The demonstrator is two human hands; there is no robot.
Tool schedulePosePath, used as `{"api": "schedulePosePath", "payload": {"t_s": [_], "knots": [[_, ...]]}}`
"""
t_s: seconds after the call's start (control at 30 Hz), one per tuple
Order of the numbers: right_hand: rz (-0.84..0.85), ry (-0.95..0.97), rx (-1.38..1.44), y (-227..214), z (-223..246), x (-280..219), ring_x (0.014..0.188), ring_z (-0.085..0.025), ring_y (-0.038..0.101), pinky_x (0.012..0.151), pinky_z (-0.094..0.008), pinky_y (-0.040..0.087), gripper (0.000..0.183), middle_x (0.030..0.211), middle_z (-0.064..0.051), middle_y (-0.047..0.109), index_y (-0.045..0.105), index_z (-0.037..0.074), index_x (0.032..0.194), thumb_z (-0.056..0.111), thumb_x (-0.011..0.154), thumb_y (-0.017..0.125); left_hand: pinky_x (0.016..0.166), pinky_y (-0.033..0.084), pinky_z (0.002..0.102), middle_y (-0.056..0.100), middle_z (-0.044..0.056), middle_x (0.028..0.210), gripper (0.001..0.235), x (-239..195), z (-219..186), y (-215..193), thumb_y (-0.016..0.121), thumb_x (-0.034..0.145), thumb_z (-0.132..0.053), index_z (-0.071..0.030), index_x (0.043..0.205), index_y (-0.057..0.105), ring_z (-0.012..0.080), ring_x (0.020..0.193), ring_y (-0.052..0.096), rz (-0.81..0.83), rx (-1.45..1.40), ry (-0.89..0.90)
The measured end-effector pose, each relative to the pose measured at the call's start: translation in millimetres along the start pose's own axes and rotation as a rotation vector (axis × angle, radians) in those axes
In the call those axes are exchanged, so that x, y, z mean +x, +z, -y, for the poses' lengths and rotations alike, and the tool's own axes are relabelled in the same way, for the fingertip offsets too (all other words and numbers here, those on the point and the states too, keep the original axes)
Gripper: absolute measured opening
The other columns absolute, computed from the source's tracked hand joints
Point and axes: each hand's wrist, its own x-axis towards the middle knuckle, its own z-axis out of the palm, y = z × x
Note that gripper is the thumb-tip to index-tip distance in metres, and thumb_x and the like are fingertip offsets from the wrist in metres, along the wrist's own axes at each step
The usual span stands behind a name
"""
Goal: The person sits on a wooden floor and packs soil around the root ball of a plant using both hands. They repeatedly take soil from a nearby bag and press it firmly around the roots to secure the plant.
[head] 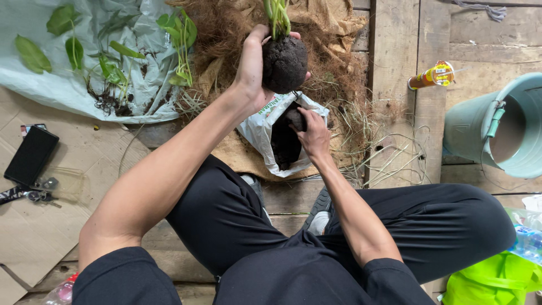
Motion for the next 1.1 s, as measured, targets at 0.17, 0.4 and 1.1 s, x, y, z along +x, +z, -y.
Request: {"api": "schedulePosePath", "payload": {"t_s": [0.17,0.4,1.1], "knots": [[-0.021,-0.157,-0.153,11.0,4.6,-16.0,0.109,-0.028,0.069,0.089,-0.042,0.059,0.065,0.131,-0.011,0.069,0.066,0.014,0.133,0.022,0.073,0.089,0.071,0.069,0.049,0.068,0.017,0.096,0.053,0.6,1.7,-3.0,0.033,0.098,-0.045,-0.002,0.108,0.064,0.0266,0.081,0.072,0.008,0.016,0.038],[-0.032,-0.199,-0.143,7.3,-6.2,-37.1,0.116,-0.029,0.069,0.100,-0.042,0.056,0.063,0.134,-0.014,0.068,0.070,0.015,0.133,0.026,0.076,0.092,0.075,0.069,0.049,0.069,0.016,0.095,0.054,3.8,2.6,-3.3,0.034,0.098,-0.045,-0.002,0.107,0.064,0.0260,0.083,0.072,0.012,-0.014,0.005],[0.162,0.337,0.309,-1.0,4.6,-12.3,0.078,-0.019,0.078,0.068,-0.035,0.066,0.054,0.103,-0.012,0.078,0.063,0.016,0.137,0.036,0.089,0.080,0.071,0.069,0.048,0.070,0.018,0.097,0.054,1.4,2.1,1.3,0.033,0.097,-0.044,-0.002,0.110,0.064,0.0272,0.082,0.073,-0.009,0.074,0.064]]}}
